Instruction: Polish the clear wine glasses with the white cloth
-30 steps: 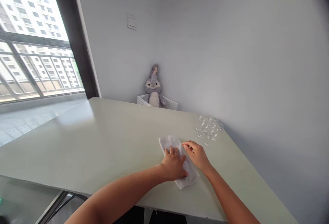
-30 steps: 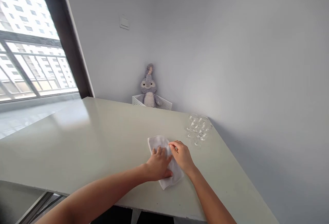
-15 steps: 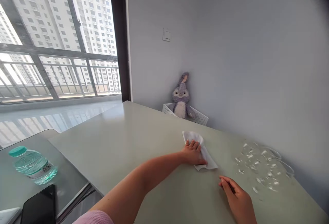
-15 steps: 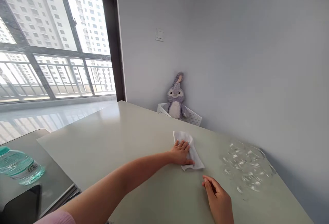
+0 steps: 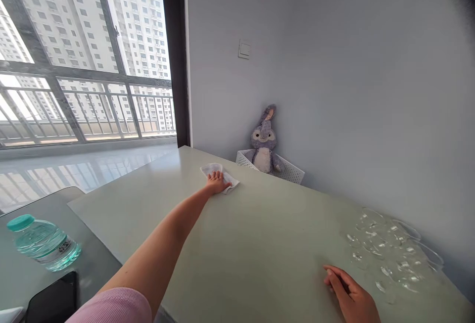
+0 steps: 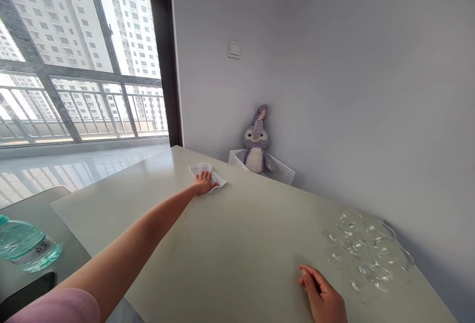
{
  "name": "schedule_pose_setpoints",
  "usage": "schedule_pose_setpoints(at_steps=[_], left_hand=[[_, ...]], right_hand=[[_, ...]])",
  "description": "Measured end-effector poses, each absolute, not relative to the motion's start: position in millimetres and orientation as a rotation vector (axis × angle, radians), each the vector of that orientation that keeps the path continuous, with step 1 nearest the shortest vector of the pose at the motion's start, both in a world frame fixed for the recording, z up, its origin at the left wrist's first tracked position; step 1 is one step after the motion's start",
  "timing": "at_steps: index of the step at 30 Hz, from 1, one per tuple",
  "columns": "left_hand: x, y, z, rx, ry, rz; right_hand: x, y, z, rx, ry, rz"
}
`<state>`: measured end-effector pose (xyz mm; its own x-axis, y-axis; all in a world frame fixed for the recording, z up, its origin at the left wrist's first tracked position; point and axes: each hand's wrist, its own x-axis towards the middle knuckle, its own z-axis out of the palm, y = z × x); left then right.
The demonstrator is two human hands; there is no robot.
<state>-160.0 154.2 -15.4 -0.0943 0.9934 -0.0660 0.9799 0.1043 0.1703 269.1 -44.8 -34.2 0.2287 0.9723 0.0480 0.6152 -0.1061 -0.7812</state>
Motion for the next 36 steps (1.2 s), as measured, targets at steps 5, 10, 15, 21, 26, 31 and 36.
schedule_pose_setpoints(at_steps=[5, 10, 15, 21, 26, 31, 36], left_hand=[[-228, 126, -12, 1.768, 2.436, 0.127], [-244, 101, -13, 1.679, 2.546, 0.128], [-221, 84, -15, 1.762, 2.524, 0.118], [-142, 41, -26, 2.219, 2.198, 0.119], [-74, -35, -27, 2.631, 1.623, 0.141], [-57, -100, -23, 2.844, 1.226, 0.248], [-91, -118, -30, 2.784, 1.384, 0.253]], right_hand=[[269, -45, -37, -1.771, -1.494, 0.645], [258, -46, -33, -1.669, -1.538, 0.612], [243, -46, -33, -1.575, -1.541, 0.624], [239, -44, -34, -1.531, -1.523, 0.652], [245, -47, -32, -1.535, -1.495, 0.628], [249, -50, -30, -1.528, -1.457, 0.594], [250, -51, -28, -1.483, -1.427, 0.576]])
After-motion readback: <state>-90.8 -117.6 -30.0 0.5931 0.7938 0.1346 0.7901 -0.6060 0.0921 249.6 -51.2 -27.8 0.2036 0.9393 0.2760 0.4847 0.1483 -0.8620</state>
